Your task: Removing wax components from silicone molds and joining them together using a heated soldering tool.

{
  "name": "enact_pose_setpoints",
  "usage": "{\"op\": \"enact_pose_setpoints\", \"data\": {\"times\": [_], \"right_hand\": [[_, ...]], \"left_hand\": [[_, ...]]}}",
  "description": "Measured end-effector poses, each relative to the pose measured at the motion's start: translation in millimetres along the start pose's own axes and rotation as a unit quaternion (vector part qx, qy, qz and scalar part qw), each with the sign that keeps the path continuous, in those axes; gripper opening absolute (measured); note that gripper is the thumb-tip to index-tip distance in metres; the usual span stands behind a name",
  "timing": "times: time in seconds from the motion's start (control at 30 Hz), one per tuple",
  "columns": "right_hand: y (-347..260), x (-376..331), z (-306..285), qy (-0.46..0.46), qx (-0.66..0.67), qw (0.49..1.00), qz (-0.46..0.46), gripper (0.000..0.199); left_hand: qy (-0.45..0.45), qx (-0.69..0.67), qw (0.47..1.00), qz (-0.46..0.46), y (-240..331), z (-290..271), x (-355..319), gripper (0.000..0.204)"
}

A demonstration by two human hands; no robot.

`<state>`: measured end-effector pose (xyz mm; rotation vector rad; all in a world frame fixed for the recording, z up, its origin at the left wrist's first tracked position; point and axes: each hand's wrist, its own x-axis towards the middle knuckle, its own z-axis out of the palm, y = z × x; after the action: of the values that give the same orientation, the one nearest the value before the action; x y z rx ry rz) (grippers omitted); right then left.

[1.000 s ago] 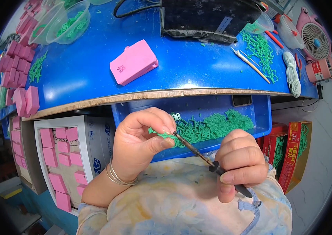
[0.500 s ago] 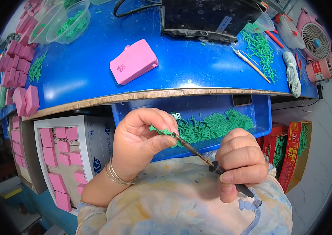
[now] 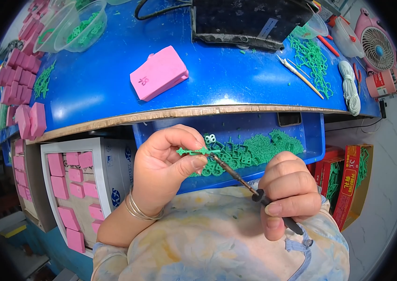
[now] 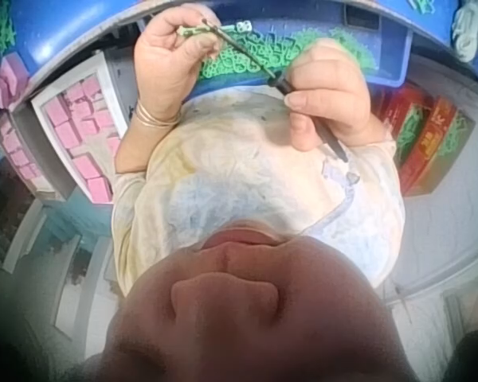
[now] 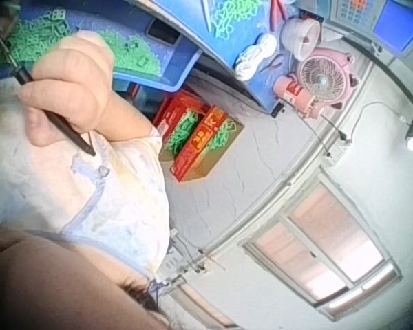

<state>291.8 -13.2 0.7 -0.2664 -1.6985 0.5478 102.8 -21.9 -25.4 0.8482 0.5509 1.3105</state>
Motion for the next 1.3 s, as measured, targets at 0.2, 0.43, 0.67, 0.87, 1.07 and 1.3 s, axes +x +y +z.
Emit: {"op": "enact_pose_setpoints", "data": {"times": [0.2,0.43,0.67,0.87,1.07,1.3], "right_hand": [[0.3,-0.3,-3.1,-0.017,-0.003,1.0,0.002,0.013],[1.0,-3.1,-1.9,-0.004,-0.003,1.0,0.003,0.014],[-1.3,-2.2,-3.8,-0.021,-0.004,1.0,0.011,0.013],[-2.8,-1.0,-3.9,-0.037,-0.001,0.999,0.016,0.012],[-1.1,-0.3,-1.6,-0.033,0.006,0.999,0.007,0.011],[0.6,-0.7,0.0,-0.027,0.003,1.0,-0.006,0.013]], "left_hand": [[-0.017,0.021,1.0,0.016,0.6,-1.1,1.5,0.019],[0.014,0.071,0.997,0.03,0.2,4.8,1.9,0.017],[-0.026,0.04,0.998,0.041,0.6,1.9,3.4,0.018],[-0.007,0.067,0.997,0.034,-0.6,5.4,1.9,0.017],[-0.036,-0.03,0.999,0.011,-1.8,1.1,2.4,0.016],[-0.035,-0.047,0.998,0.004,-2.8,1.9,2.2,0.015]]}}
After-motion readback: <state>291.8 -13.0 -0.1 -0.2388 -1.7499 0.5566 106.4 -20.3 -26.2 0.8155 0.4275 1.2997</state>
